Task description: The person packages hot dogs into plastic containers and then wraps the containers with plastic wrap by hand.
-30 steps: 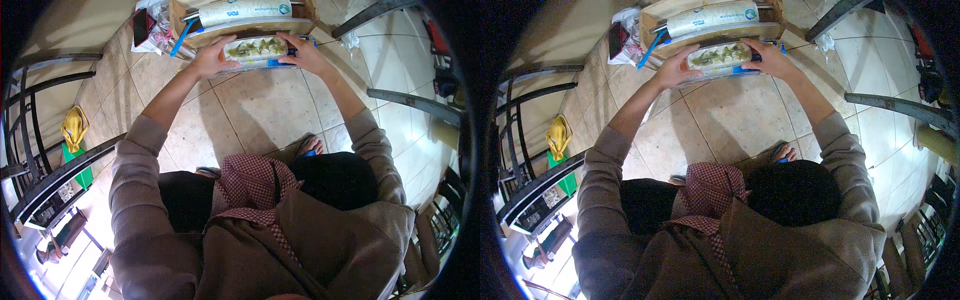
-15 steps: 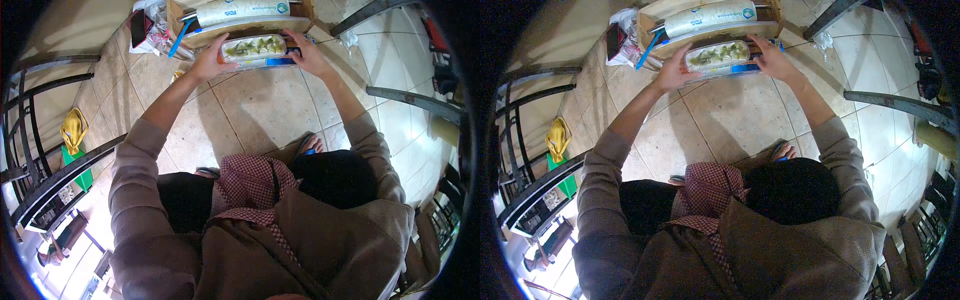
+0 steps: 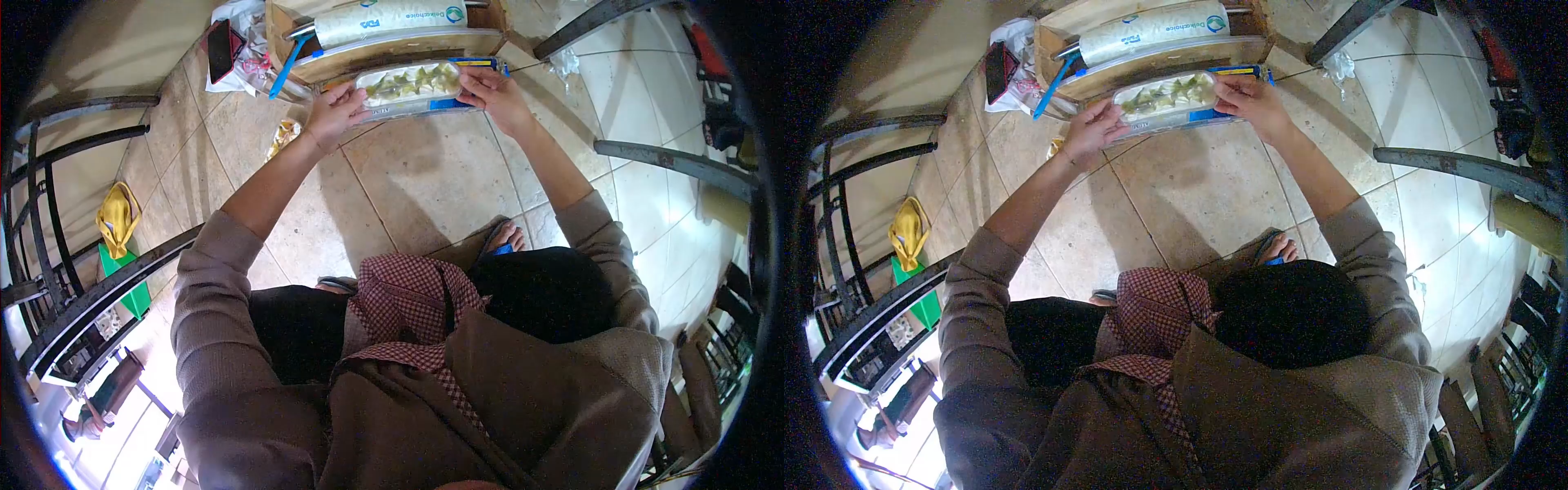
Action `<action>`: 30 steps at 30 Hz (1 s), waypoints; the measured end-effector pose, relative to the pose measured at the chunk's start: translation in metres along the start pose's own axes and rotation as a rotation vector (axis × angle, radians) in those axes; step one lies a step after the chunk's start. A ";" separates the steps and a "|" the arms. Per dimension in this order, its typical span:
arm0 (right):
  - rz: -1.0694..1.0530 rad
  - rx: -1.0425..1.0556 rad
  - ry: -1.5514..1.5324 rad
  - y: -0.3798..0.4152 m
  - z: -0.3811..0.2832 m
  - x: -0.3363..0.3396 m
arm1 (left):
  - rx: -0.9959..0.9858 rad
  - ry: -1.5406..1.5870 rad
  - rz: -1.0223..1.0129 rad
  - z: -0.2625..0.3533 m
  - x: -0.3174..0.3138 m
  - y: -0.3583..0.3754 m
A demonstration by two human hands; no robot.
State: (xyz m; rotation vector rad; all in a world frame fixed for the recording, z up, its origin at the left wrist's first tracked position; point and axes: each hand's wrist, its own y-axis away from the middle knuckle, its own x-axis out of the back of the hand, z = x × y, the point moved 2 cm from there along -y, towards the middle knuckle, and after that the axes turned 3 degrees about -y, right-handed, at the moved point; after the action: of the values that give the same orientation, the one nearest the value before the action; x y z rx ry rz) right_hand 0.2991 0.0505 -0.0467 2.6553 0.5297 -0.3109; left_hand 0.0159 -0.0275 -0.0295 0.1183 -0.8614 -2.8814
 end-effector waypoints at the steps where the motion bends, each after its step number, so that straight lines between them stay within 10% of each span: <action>1: -0.010 -0.074 -0.082 -0.001 0.003 0.002 | 0.001 0.000 -0.001 -0.004 0.002 -0.004; 5: 0.010 -0.158 -0.197 -0.006 -0.001 0.000 | 0.019 0.027 -0.064 -0.009 0.005 -0.014; 10: 0.056 0.201 0.441 -0.002 -0.026 -0.025 | -0.108 -0.124 0.006 0.007 -0.003 -0.002; 13: -0.061 0.425 0.746 -0.012 -0.016 -0.016 | -0.417 -0.739 0.064 0.010 0.007 -0.018; 15: -0.128 0.451 0.712 -0.012 -0.016 -0.010 | -0.963 -1.161 0.074 0.021 0.000 -0.015; 20: -0.170 0.598 1.028 -0.008 -0.021 -0.018 | -0.740 -1.213 -0.118 0.042 -0.025 -0.008; 30: -0.367 0.226 0.415 -0.003 -0.040 -0.020 | -0.461 -0.695 -0.423 0.050 -0.011 -0.002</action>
State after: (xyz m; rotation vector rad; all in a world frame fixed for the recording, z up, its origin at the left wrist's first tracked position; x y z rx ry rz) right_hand 0.2849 0.0639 -0.0064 2.8400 1.1817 0.0910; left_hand 0.0205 0.0030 0.0110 -0.8899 -0.2096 -3.4729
